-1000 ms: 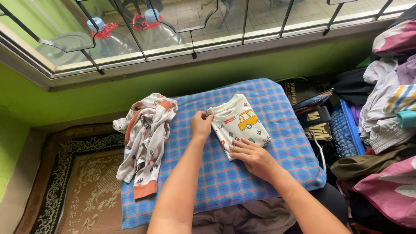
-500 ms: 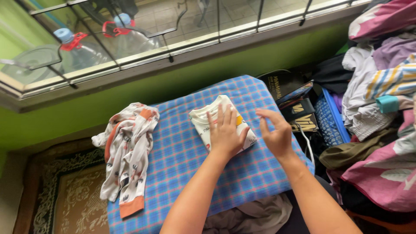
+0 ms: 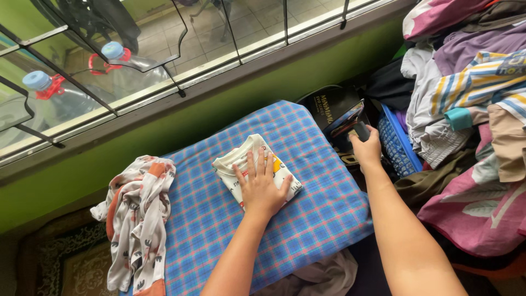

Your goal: The person irons and folds a small white shirt with vehicle graphics and a pair of patterned pants on a blue checkered ironing board. They smooth the fabric, use an iron, fold each item, and place the finished shirt on the floor.

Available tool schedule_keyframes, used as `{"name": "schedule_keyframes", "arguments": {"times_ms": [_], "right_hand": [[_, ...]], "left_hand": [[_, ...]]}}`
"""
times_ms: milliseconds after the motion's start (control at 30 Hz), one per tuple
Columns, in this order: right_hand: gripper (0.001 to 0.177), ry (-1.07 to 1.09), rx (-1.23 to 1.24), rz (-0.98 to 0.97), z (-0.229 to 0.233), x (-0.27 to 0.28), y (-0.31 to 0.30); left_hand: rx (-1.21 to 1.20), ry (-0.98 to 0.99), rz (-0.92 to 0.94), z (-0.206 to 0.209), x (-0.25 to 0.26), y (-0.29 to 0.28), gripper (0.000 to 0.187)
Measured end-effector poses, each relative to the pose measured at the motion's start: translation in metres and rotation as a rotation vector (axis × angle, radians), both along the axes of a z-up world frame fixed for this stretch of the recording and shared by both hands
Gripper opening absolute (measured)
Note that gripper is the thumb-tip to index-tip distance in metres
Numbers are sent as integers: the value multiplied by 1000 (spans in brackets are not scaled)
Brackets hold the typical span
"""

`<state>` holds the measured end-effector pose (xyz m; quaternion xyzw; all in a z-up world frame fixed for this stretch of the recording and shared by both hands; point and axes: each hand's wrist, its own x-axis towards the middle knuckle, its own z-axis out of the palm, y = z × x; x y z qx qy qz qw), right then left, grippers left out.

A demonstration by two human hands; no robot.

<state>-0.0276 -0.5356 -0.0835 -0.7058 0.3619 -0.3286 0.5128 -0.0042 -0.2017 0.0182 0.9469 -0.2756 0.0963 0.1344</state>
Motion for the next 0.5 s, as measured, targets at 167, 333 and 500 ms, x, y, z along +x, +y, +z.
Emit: {"name": "schedule_keyframes", "arguments": {"times_ms": [167, 333, 500], "right_hand": [[37, 47, -75, 25, 10, 8, 2], [36, 41, -567, 120, 84, 13, 22], [36, -14, -797, 274, 183, 13, 67]], "left_hand": [[-28, -45, -3, -4, -2, 2, 81], [-346, -218, -54, 5, -3, 17, 56], [-667, -244, 222, 10, 4, 56, 56]]}}
